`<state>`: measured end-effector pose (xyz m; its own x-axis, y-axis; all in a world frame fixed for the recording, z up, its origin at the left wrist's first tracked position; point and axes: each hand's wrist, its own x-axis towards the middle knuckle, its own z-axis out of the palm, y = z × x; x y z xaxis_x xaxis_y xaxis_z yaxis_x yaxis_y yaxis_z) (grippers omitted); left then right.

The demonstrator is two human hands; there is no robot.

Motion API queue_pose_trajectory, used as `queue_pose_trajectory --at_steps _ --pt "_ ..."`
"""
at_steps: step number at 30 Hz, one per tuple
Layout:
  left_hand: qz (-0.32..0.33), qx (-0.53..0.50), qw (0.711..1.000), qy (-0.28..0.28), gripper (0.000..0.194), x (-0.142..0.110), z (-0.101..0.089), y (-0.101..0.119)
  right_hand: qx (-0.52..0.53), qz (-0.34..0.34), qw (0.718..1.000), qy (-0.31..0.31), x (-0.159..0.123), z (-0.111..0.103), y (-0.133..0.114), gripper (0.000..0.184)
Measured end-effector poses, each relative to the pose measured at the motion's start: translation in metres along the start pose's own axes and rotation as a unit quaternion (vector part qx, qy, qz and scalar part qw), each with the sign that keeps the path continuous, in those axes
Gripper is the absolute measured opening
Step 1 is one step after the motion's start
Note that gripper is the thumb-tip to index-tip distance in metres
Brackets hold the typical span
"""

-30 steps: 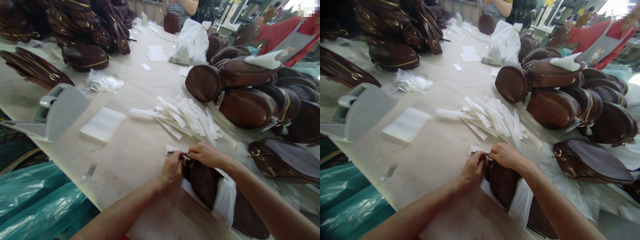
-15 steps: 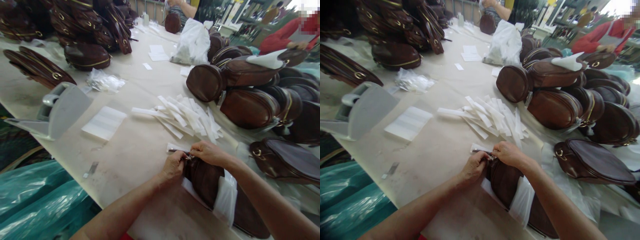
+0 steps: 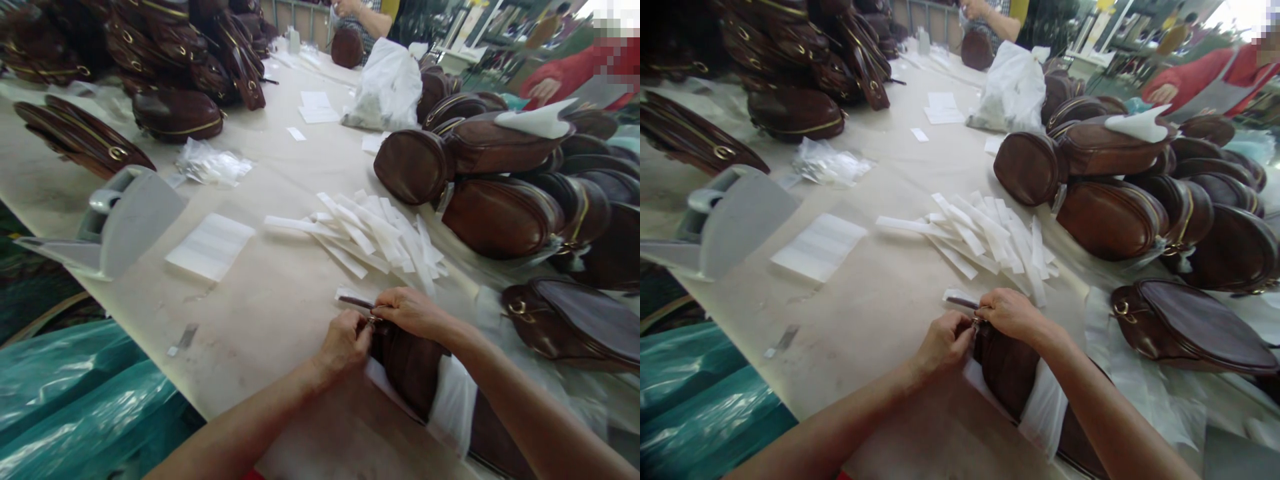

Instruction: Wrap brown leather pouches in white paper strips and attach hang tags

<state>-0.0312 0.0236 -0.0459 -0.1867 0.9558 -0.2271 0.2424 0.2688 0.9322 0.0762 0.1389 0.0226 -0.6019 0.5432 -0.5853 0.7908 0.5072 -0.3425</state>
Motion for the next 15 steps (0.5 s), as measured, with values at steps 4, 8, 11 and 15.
queue_pose_trajectory --at_steps 4,8,11,15 --pt "-0.030 -0.036 0.999 -0.005 0.014 0.005 0.005 0.001 -0.004 0.001 1.000 -0.003 0.000 0.000 -0.001 0.025" --pt "-0.073 -0.111 0.991 -0.029 0.009 0.001 -0.005 0.000 0.007 -0.022 1.000 0.004 -0.004 -0.003 0.001 0.025" --pt "-0.109 -0.180 0.977 -0.041 0.008 -0.003 -0.019 0.000 0.004 -0.055 0.998 0.031 -0.008 -0.003 0.002 0.023" --pt "-0.143 -0.283 0.948 -0.025 0.014 -0.003 -0.035 0.004 -0.002 -0.090 0.994 0.063 -0.011 0.004 0.000 0.024"
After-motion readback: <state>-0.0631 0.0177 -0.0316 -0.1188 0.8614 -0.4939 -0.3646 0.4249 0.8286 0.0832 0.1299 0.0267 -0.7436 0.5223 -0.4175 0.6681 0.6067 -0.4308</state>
